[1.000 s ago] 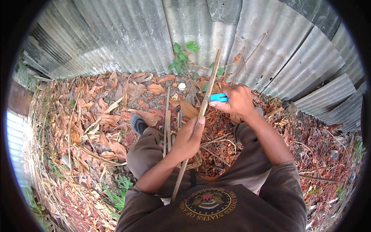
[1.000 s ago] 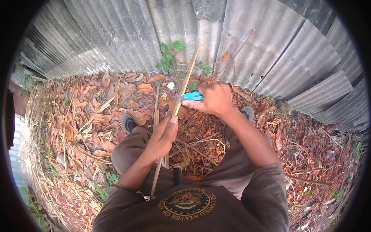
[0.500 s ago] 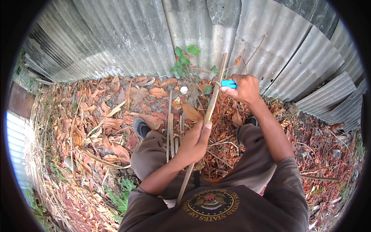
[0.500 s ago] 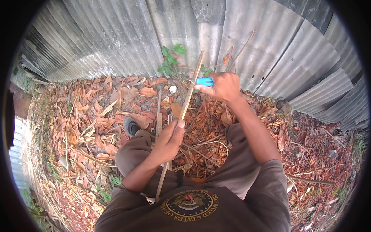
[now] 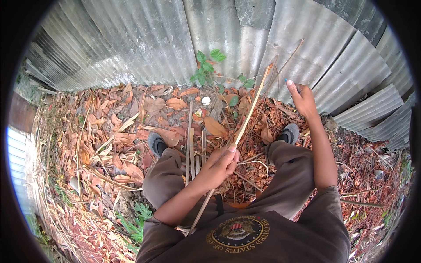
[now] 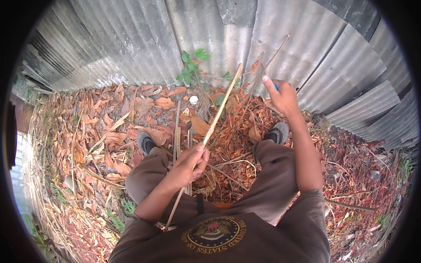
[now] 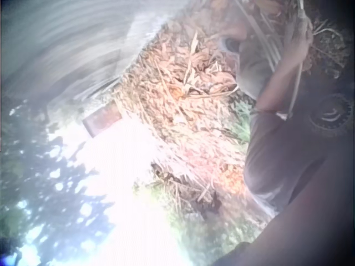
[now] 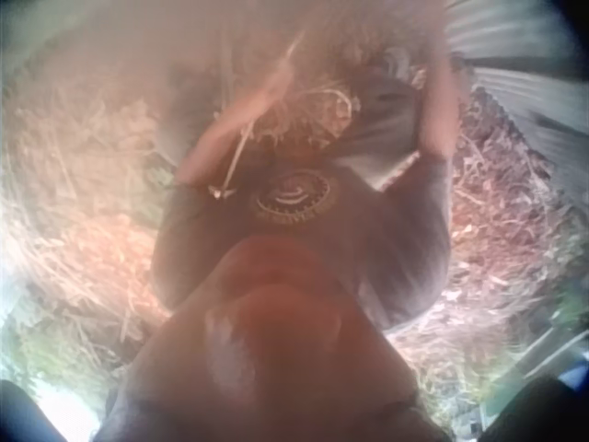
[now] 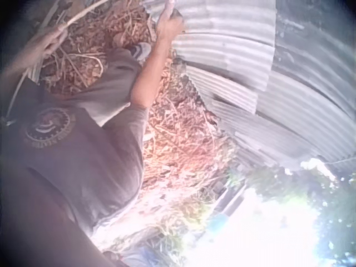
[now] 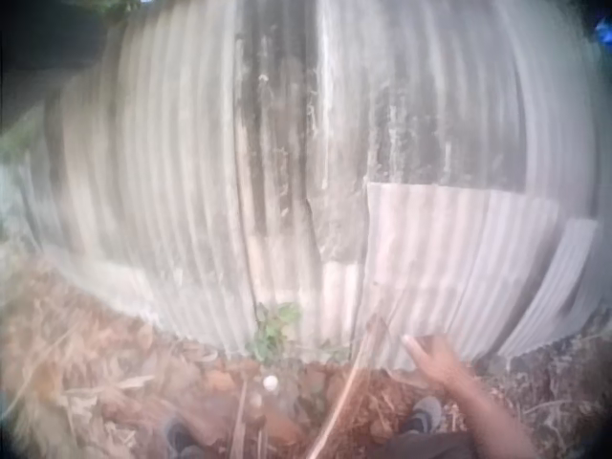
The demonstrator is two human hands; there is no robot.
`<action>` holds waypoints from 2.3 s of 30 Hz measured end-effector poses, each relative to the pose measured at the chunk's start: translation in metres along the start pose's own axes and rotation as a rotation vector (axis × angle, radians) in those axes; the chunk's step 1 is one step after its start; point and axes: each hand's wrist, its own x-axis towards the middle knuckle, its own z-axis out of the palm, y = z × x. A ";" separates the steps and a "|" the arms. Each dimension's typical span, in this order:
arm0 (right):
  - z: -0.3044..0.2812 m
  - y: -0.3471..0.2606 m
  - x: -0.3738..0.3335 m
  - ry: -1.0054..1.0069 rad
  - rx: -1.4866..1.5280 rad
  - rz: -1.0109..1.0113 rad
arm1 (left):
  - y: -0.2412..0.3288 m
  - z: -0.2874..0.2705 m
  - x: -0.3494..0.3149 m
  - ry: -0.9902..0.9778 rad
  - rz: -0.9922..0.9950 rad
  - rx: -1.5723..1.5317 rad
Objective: The person sits on the ground and uses a blue utility knife to shave thin strips off a long wooden stick. They hold the stick with their left hand and scrape the blade along its length with their right hand, creating wood shavings that fall onto the leaf-covered ground.
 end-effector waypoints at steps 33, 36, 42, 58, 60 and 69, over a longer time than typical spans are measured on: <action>0.024 -0.038 0.007 0.124 -0.269 -0.266 | 0.002 0.011 -0.006 0.007 -0.015 0.039; 0.022 -0.029 0.010 0.141 -0.313 -0.229 | 0.001 0.007 -0.002 -0.031 -0.025 0.024; 0.002 0.032 0.049 0.175 -0.302 0.207 | 0.009 0.027 -0.013 -0.229 0.015 0.049; 0.032 -0.084 -0.073 -0.098 -0.128 -0.578 | 0.005 0.000 0.012 0.152 0.089 0.116; 0.033 -0.083 -0.073 -0.093 -0.141 -0.582 | 0.003 -0.002 0.012 0.176 0.113 0.201; 0.049 -0.069 -0.060 0.072 -0.150 -0.668 | 0.001 0.001 0.008 0.234 0.101 0.352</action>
